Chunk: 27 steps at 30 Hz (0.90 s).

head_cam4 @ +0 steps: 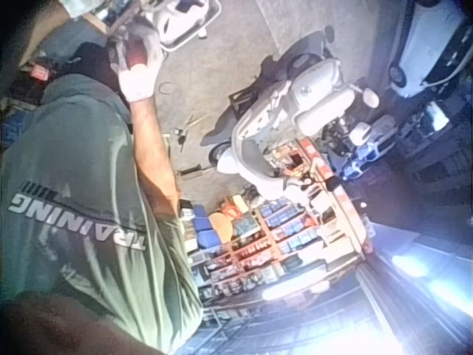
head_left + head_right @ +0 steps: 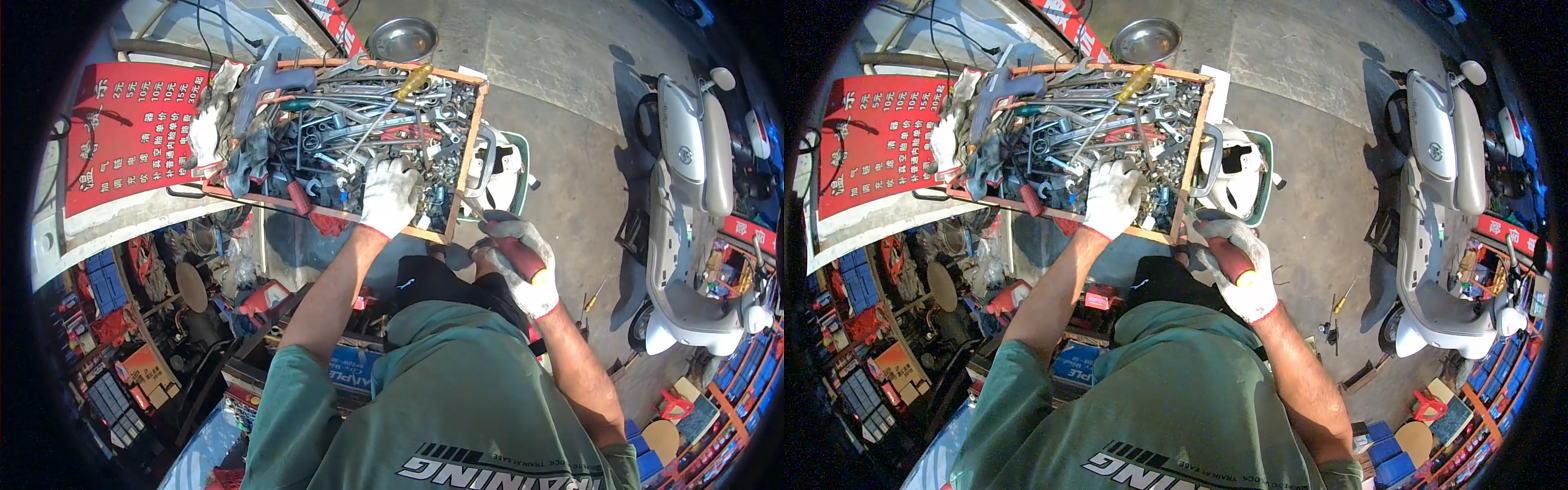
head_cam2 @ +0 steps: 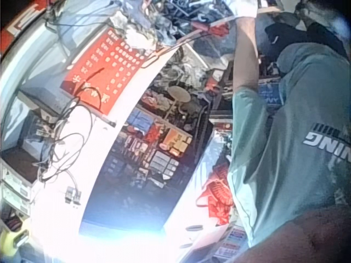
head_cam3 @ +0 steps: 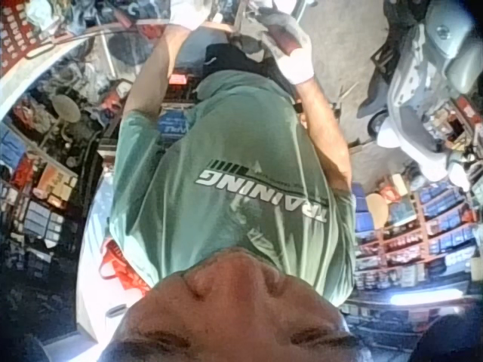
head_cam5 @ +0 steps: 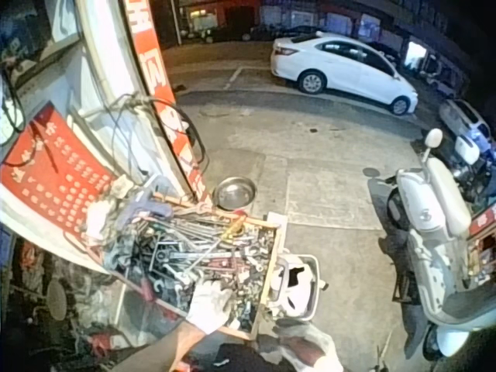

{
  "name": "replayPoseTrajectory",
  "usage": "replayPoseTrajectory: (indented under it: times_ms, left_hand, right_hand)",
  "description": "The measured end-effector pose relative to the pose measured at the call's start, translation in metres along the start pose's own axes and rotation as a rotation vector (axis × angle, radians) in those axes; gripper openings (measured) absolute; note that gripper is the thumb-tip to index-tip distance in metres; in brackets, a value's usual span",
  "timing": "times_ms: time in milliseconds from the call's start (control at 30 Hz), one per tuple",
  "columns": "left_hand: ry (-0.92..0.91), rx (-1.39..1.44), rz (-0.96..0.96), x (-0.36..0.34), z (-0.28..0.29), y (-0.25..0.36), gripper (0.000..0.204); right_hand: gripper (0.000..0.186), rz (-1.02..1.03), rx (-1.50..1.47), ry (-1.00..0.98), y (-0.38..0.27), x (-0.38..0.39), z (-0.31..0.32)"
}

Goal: The person uses a screwdriver to unfasten and remove panels from a scooter. The person then sorts through tools and hardware in a tray by hand before using the screwdriver on the scooter again.

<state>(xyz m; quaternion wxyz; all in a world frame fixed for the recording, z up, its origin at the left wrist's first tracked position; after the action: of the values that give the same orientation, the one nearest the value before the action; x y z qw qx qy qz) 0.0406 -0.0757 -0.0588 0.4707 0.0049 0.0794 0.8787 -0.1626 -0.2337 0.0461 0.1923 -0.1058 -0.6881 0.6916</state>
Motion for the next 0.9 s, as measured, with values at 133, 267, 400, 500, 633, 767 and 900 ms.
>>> replayPoseTrajectory:
  times_ms: [133,267,400,500,633,767,900]
  left_hand:
    - [0.113,0.025,-0.012,-0.001,-0.001,-0.001,0.014]
    - [0.131,0.042,0.009,-0.002,-0.002,-0.001,0.014]
    - [0.178,0.018,0.014,-0.001,-0.005,-0.004,0.016]
    - [0.232,0.061,0.008,-0.003,-0.004,-0.003,0.018]
    - [0.29,0.06,0.072,-0.01,-0.01,-0.004,0.019]
    - [0.332,-0.03,0.145,-0.014,-0.021,-0.008,0.019]
    - [0.314,0.024,0.119,-0.014,-0.02,-0.01,0.018]
  right_hand:
    - [0.034,0.074,-0.044,0.073,-0.005,0.003,0.011]
    - [0.033,0.055,-0.025,0.091,-0.022,0.005,0.02]
    - [0.03,0.009,-0.038,0.068,-0.033,0.012,0.017]
    - [0.031,0.024,0.092,0.035,-0.032,0.015,0.017]
    - [0.037,0.073,0.181,-0.064,-0.023,0.011,0.008]
    - [0.024,-0.054,0.035,-0.078,-0.005,0.0,0.0]
    - [0.026,-0.021,0.02,-0.076,0.005,-0.003,0.005]
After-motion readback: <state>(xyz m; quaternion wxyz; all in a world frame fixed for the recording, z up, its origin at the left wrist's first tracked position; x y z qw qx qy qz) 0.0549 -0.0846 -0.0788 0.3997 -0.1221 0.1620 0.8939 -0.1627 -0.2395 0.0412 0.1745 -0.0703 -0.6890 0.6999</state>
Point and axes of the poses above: each hand's wrist, its own x-axis away from the middle knuckle, its own z-axis out of the back of the hand, y = z × x, the point moved 3 cm from there along -x, towards the middle knuckle, and after that the axes turned 9 degrees about -x, right-handed, at the moved point
